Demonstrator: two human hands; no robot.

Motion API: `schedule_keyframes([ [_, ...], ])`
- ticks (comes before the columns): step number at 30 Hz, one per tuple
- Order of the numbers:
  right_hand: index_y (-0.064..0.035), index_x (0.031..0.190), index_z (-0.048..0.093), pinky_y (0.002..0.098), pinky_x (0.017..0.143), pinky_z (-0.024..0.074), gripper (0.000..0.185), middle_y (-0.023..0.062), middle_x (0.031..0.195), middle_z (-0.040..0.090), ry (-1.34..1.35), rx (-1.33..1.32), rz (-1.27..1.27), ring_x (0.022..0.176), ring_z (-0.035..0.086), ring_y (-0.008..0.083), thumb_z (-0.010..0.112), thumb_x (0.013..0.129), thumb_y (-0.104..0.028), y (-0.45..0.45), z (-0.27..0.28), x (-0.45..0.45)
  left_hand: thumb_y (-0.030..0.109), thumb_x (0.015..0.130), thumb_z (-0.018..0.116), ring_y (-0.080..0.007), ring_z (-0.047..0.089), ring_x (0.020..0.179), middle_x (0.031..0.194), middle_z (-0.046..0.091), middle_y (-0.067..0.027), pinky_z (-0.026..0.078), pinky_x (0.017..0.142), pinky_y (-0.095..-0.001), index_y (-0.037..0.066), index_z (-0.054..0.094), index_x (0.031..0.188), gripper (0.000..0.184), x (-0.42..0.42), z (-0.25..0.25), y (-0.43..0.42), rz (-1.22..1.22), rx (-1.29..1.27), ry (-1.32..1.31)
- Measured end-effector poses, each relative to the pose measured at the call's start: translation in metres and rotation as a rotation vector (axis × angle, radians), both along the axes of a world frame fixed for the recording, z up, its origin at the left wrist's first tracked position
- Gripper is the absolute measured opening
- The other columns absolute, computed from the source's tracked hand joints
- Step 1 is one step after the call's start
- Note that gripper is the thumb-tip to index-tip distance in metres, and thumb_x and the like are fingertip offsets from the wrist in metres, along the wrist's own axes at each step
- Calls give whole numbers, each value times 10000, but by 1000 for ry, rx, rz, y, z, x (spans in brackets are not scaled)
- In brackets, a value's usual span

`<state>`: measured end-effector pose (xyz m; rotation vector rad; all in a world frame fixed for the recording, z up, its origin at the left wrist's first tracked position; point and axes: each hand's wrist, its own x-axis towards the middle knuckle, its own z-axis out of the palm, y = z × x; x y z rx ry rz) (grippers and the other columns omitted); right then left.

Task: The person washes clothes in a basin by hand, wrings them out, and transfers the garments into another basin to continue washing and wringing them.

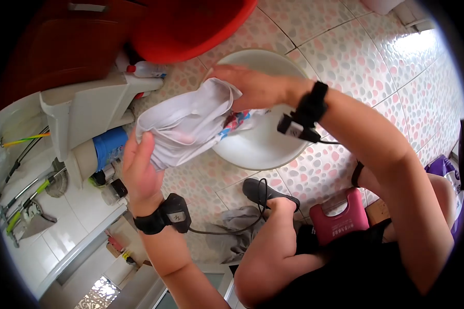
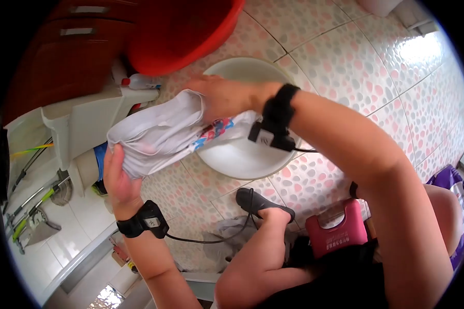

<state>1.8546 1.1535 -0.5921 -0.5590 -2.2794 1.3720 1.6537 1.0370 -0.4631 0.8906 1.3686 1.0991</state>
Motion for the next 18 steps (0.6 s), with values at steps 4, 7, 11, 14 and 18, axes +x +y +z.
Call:
schedule_keyframes([
  [4, 28, 1147, 479, 367, 876, 403, 541, 193, 1100, 542, -318, -173, 243, 1023, 518, 321, 591, 657, -172, 18, 24, 9, 182, 925, 390, -222, 500, 1088, 1179, 513, -142, 367, 941, -339, -55, 431, 1199, 365, -3, 11, 1, 75, 33, 29],
  [7, 53, 1039, 527, 348, 810, 424, 427, 157, 938, 594, -274, -186, 203, 898, 560, 267, 577, 671, -158, 38, 37, 30, 164, 914, 436, -188, 504, 1074, 1179, 520, -124, 365, 931, -312, -45, 440, 1209, 362, -23, 10, -9, 93, 32, 138],
  [11, 33, 996, 537, 302, 752, 434, 345, 106, 850, 589, -120, -217, 89, 802, 544, 167, 572, 690, -122, 50, 39, 45, 88, 861, 534, -143, 506, 1044, 1176, 527, -103, 365, 923, -284, -29, 449, 1223, 390, -36, -1, -20, -46, -22, 410],
  [14, 7, 957, 544, 284, 698, 422, 286, 65, 769, 566, -268, -174, -52, 750, 516, 131, 589, 709, -129, 45, 53, 49, 25, 803, 585, -135, 514, 1014, 1177, 523, -97, 379, 915, -279, -39, 442, 1225, 449, -33, -9, -21, -89, 74, 512],
  [18, -21, 878, 546, 289, 607, 407, 197, 37, 700, 517, -167, -204, -221, 654, 478, 118, 612, 740, -146, 25, 31, 40, 22, 747, 644, -143, 525, 991, 1127, 536, -109, 442, 843, -278, -19, 432, 1236, 535, -22, -41, -26, -48, -20, 394],
])
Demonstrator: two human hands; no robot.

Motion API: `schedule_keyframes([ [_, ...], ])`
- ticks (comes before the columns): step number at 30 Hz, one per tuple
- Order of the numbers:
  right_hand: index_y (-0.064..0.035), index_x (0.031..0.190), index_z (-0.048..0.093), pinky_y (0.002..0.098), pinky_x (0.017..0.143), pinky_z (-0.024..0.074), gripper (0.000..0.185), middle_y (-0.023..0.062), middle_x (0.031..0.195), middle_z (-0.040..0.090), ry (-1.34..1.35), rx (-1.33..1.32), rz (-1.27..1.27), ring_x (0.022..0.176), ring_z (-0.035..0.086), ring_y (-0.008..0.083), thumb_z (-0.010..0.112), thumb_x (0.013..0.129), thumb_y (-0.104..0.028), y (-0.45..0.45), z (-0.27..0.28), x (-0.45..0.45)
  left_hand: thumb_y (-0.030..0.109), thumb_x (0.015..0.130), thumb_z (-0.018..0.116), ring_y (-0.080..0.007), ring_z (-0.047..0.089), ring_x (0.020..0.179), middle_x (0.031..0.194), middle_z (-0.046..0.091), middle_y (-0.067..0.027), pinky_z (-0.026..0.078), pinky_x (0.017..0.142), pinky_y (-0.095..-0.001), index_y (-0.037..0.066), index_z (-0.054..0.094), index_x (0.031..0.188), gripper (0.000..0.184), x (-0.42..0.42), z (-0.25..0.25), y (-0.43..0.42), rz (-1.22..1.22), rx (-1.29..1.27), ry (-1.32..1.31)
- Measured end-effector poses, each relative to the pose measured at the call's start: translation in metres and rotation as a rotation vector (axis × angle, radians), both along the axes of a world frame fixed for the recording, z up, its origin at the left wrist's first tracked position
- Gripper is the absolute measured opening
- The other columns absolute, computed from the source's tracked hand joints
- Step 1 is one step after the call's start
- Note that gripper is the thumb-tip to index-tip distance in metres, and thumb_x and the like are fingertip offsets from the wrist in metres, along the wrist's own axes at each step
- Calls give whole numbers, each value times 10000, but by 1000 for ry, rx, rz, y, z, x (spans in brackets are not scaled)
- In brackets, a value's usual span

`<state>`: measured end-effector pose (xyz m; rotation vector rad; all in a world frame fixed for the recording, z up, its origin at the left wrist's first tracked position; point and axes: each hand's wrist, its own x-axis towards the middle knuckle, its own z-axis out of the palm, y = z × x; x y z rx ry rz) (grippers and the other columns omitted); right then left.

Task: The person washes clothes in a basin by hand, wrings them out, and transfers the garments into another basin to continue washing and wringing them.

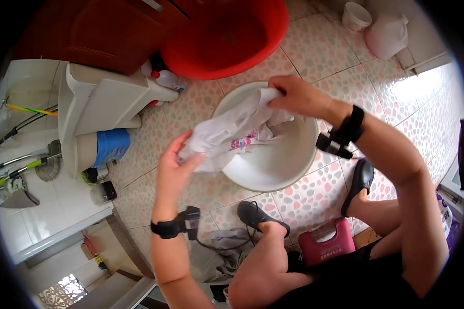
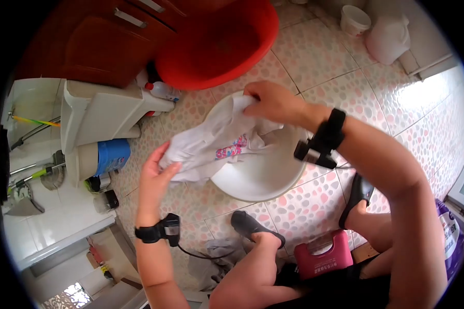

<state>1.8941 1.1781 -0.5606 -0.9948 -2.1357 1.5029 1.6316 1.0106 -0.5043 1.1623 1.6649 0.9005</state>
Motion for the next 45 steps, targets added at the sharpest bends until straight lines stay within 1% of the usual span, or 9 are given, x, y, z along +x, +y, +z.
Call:
schedule_keyframes([
  [5, -6, 895, 571, 289, 670, 445, 197, 67, 776, 583, 111, -168, 277, 721, 554, 165, 599, 763, -150, -53, 18, -27, 28, 736, 662, -142, 569, 877, 1055, 569, -99, 471, 750, -277, 27, 473, 1200, 502, 70, -39, 7, 18, -62, -272],
  [8, -42, 898, 598, 377, 713, 450, 194, 123, 822, 611, 78, 222, 403, 760, 583, 280, 592, 748, -164, -57, -2, -22, 87, 757, 654, -155, 595, 771, 919, 619, -89, 471, 691, -286, 18, 549, 1084, 350, 87, -83, 2, -28, -18, -130],
  [15, -2, 1034, 547, 391, 825, 423, 347, 210, 1021, 563, -345, 476, -310, 948, 532, 352, 584, 779, -234, 22, -98, 57, 350, 748, 616, -368, 569, 820, 838, 612, -176, 454, 684, -423, 37, 606, 853, 330, 90, -138, -43, -379, -420, 463],
  [18, -10, 1127, 496, 379, 824, 426, 450, 189, 1049, 558, -548, 28, -321, 969, 540, 306, 561, 812, -326, 35, -112, 64, 378, 754, 602, -358, 575, 825, 838, 616, -165, 458, 694, -427, 47, 612, 861, 348, 66, -155, -56, -296, -461, 552],
  [20, -15, 1169, 472, 373, 844, 418, 509, 158, 1132, 526, -282, -513, -352, 1045, 513, 251, 534, 829, -389, 51, -112, 56, 388, 751, 600, -353, 577, 832, 842, 619, -160, 460, 703, -430, 54, 616, 863, 352, 52, -160, -61, -279, -520, 637],
  [24, -93, 1219, 439, 383, 934, 365, 404, 82, 1181, 493, 279, -830, -430, 1093, 469, 218, 495, 882, -309, 81, -95, 22, 345, 747, 618, -344, 577, 880, 911, 617, -156, 468, 738, -429, 37, 613, 895, 342, 14, -167, -73, -187, -650, 773],
  [32, -91, 1105, 477, 401, 955, 348, 299, 81, 1123, 507, 335, -1038, -599, 1074, 475, 207, 524, 882, -285, 148, -130, -27, 363, 715, 625, -357, 575, 838, 860, 609, -192, 461, 719, -435, 16, 626, 836, 368, -48, -184, -122, 94, -609, 832],
  [37, -38, 1131, 460, 392, 796, 483, 341, 117, 1025, 553, 291, -733, -676, 907, 570, 240, 499, 886, -271, 144, -109, -33, 347, 740, 616, -373, 554, 897, 944, 594, -192, 452, 762, -439, 29, 606, 902, 358, -85, -188, -159, 196, -664, 771],
  [45, 3, 1079, 496, 346, 731, 516, 362, 122, 985, 586, 93, -892, -625, 830, 596, 221, 473, 890, -305, 27, -90, 125, 306, 774, 594, -353, 582, 877, 909, 616, -197, 452, 743, -393, 13, 590, 952, 342, -111, -186, -176, 399, -470, 452],
])
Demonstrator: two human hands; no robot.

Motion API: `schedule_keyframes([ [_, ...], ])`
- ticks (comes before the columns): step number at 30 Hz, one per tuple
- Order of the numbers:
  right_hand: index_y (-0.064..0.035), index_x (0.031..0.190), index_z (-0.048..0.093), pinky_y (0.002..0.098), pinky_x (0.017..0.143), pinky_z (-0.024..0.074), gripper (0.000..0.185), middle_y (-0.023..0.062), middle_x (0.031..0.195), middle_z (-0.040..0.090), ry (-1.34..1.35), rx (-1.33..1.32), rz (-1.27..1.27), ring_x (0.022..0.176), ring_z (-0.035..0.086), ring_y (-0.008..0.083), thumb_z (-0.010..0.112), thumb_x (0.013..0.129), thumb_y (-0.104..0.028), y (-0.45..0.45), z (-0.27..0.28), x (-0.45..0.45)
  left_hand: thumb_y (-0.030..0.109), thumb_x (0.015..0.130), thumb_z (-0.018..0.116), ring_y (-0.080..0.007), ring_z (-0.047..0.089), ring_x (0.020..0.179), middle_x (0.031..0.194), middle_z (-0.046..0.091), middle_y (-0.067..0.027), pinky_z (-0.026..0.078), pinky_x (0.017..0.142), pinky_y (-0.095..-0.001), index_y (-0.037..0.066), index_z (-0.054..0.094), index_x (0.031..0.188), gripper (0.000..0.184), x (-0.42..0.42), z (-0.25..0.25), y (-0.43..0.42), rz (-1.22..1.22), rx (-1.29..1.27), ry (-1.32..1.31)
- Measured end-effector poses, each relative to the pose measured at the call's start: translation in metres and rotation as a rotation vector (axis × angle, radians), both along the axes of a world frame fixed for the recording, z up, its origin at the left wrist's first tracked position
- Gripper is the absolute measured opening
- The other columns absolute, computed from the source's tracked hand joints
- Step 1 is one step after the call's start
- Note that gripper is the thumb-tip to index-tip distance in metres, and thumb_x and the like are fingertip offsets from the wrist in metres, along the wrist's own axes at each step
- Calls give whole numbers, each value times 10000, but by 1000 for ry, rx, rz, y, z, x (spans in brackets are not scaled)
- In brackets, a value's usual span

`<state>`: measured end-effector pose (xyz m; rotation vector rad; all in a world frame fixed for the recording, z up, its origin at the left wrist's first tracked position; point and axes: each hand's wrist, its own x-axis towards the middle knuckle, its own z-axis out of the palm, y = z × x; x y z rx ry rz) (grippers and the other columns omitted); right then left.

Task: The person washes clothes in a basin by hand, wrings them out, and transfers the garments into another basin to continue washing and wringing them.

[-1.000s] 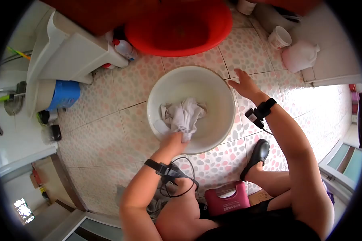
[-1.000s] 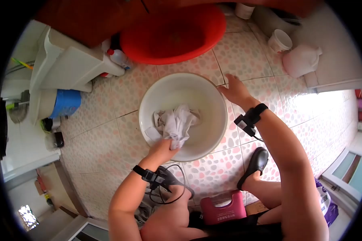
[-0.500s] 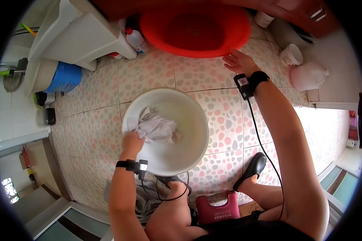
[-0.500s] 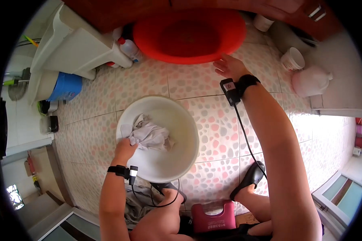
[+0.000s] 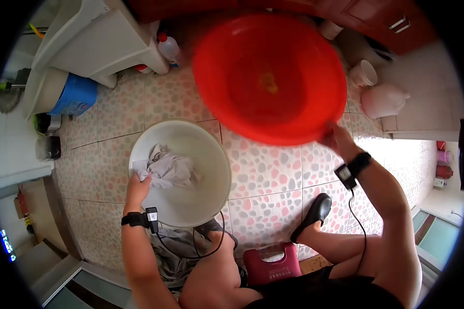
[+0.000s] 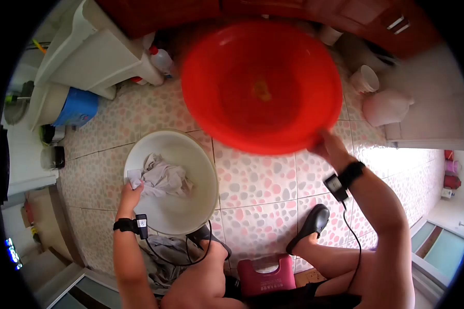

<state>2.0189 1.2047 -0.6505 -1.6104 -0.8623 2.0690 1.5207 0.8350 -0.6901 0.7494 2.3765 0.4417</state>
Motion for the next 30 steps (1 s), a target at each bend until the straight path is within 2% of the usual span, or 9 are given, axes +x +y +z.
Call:
schedule_keyframes([
  [7, 38, 987, 540, 332, 641, 529, 420, 157, 871, 638, -386, -252, 287, 724, 640, 242, 468, 879, -362, -62, 30, 108, 299, 760, 593, -352, 585, 880, 906, 614, -217, 451, 754, -377, -35, 583, 946, 383, 2, 35, 21, -42, -173, 34],
  [11, 48, 791, 582, 316, 513, 527, 422, 134, 621, 624, -755, -337, 977, 578, 644, 231, 483, 878, -353, -32, 54, 104, 319, 771, 599, -285, 605, 837, 883, 628, -180, 450, 736, -346, -56, 583, 930, 408, 4, 70, 33, 25, -261, -45],
  [13, 31, 762, 580, 296, 453, 501, 389, 118, 555, 604, -769, -163, 1061, 513, 625, 210, 498, 872, -333, -23, 62, 75, 316, 800, 594, -184, 582, 813, 880, 636, -103, 435, 738, -299, -64, 583, 943, 407, 8, 98, 35, 75, 84, -263],
  [15, 13, 755, 569, 266, 454, 474, 360, 102, 585, 609, -561, 41, 976, 516, 609, 171, 497, 875, -319, -18, 71, 43, 281, 826, 588, -113, 534, 811, 880, 618, -27, 412, 746, -262, -45, 592, 957, 351, 21, 139, 48, 92, 247, -337],
  [19, -23, 775, 552, 226, 523, 456, 267, 58, 650, 604, -246, 391, 899, 585, 583, 109, 486, 890, -255, -46, 99, -39, 219, 815, 606, -130, 530, 919, 988, 603, -41, 385, 832, -265, -30, 581, 1027, 328, 38, 207, 55, 183, 366, -321],
  [22, -38, 850, 562, 237, 592, 467, 169, 52, 770, 610, 21, 359, 892, 695, 577, 100, 504, 880, -194, -83, 118, -97, 220, 810, 618, -95, 525, 811, 883, 596, -17, 401, 737, -235, -26, 592, 952, 286, 49, 252, 55, 146, 449, -279],
  [23, -29, 897, 566, 250, 636, 472, 162, 63, 814, 611, 178, 581, 938, 735, 581, 121, 526, 865, -183, -92, 107, -111, 220, 804, 626, -94, 529, 813, 876, 597, -27, 405, 734, -235, -29, 590, 946, 289, 54, 269, 54, 127, 433, -245],
  [24, -19, 944, 571, 262, 680, 476, 181, 73, 859, 613, 335, 804, 976, 774, 585, 141, 547, 849, -172, -100, 97, -126, 219, 797, 634, -93, 533, 814, 870, 598, -36, 409, 731, -234, -31, 588, 940, 292, 58, 284, 53, 113, 415, -212],
  [30, -43, 1228, 448, 304, 860, 425, 457, 114, 1149, 527, 442, 1015, 924, 1011, 528, 194, 603, 813, -154, -142, 194, -205, 164, 779, 651, -85, 547, 747, 823, 606, -45, 427, 680, -228, -24, 588, 919, 242, 109, 379, 75, 44, 506, -112],
])
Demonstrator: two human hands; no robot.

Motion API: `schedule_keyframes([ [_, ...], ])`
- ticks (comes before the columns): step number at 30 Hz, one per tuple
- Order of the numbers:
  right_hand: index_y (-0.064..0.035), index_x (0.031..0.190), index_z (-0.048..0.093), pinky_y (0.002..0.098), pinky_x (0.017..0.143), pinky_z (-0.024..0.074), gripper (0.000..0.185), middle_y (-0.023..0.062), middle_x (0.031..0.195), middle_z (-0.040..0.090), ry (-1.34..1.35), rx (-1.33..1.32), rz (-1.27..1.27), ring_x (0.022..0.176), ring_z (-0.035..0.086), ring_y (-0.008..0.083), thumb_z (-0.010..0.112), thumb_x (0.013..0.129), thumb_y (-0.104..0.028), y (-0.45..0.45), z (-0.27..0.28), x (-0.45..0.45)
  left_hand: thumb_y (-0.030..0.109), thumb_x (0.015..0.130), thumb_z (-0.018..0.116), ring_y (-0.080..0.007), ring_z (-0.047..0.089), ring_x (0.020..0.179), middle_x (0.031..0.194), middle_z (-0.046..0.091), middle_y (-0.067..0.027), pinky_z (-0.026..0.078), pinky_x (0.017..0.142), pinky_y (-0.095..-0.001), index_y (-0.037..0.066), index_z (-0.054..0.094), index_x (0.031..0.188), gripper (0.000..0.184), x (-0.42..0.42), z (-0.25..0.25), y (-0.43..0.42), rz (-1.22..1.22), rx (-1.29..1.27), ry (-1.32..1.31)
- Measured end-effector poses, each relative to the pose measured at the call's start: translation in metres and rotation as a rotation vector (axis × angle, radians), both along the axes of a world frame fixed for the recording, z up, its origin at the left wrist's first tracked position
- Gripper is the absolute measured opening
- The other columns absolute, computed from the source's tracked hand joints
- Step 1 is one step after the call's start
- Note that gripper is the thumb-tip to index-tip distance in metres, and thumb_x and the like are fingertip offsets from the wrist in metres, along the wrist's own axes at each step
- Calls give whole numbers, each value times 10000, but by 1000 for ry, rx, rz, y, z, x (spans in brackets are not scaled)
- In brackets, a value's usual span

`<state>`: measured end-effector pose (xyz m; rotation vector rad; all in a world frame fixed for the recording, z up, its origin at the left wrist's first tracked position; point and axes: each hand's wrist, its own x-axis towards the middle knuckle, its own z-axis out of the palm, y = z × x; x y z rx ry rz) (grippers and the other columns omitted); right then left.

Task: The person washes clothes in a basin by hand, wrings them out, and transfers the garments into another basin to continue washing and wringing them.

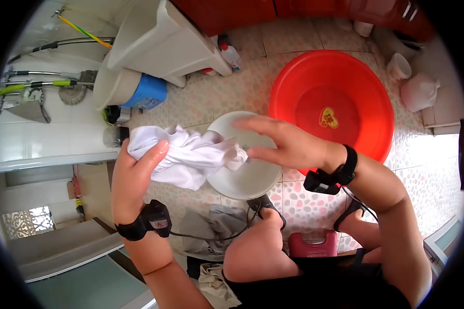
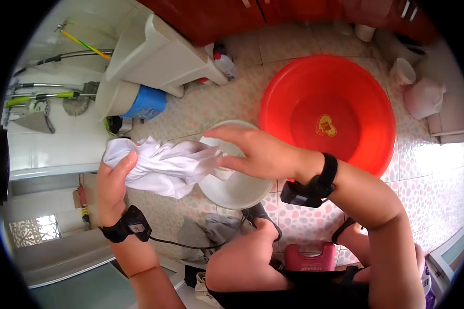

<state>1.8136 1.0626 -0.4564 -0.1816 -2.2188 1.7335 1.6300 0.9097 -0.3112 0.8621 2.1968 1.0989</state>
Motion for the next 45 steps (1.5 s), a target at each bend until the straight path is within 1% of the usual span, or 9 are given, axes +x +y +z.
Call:
schedule_keyframes([
  [4, -22, 1196, 466, 320, 869, 413, 459, 154, 1107, 552, 159, -73, 19, 1044, 514, 219, 607, 817, -240, 23, 58, -4, 145, 794, 632, -72, 545, 742, 821, 610, -28, 425, 671, -214, -15, 596, 921, 207, 34, 44, 37, -158, 124, -15],
  [8, 3, 898, 567, 224, 583, 425, 196, 0, 701, 545, 67, -131, -61, 657, 486, 59, 614, 805, -163, 59, 104, 21, 148, 822, 601, -70, 543, 747, 833, 611, -20, 418, 664, -211, -10, 606, 908, 180, 59, 58, 84, -357, 272, -162],
  [12, -8, 1229, 401, 246, 813, 423, 395, 60, 1059, 541, 29, 96, -142, 944, 505, 96, 496, 855, -91, 88, 120, 66, 179, 842, 578, -88, 548, 786, 870, 612, -37, 425, 697, -234, -27, 598, 936, 228, 84, 47, 125, -444, 330, -350],
  [15, -44, 1294, 345, 268, 858, 403, 481, 77, 1150, 502, -110, -116, -251, 1015, 483, 120, 510, 849, -117, 94, 130, 101, 187, 843, 580, -105, 550, 828, 916, 609, -58, 427, 735, -246, -36, 584, 977, 260, 107, 25, 155, -438, 355, -503],
  [19, -49, 1136, 542, 293, 742, 460, 310, 94, 976, 602, -127, 483, -485, 849, 573, 155, 493, 852, -163, 110, 97, 130, 204, 844, 587, -129, 550, 895, 977, 598, -75, 424, 780, -259, -39, 562, 1025, 304, 133, -14, 188, -526, 273, -569],
  [25, -28, 1039, 599, 310, 672, 475, 270, 74, 849, 639, -232, 161, -540, 702, 604, 180, 518, 837, -187, 155, 77, 165, 177, 843, 585, -148, 555, 950, 1027, 597, -84, 413, 840, -279, -9, 536, 1081, 306, 142, -56, 201, -653, 114, -470],
  [29, -21, 984, 606, 360, 714, 471, 285, 104, 899, 643, -267, 522, -376, 761, 618, 251, 540, 821, -245, 138, 29, 162, 141, 845, 572, -154, 563, 925, 1019, 598, -74, 422, 831, -285, 7, 533, 1080, 274, 147, -87, 202, -592, 126, -611],
  [38, -24, 885, 640, 409, 727, 452, 271, 210, 843, 614, -292, 296, -522, 790, 587, 350, 500, 776, -229, 134, -10, 150, 27, 744, 626, -174, 537, 982, 1099, 548, -139, 412, 862, -293, -101, 357, 1248, 585, 135, -76, 177, -511, 76, -466],
  [45, -31, 1090, 583, 277, 860, 405, 363, 77, 992, 619, -207, -153, -707, 943, 547, 157, 551, 778, -213, 165, 17, 191, 79, 796, 600, -144, 553, 922, 1031, 589, -104, 424, 806, -264, -69, 508, 1118, 366, 87, -81, 152, -401, -166, -318],
])
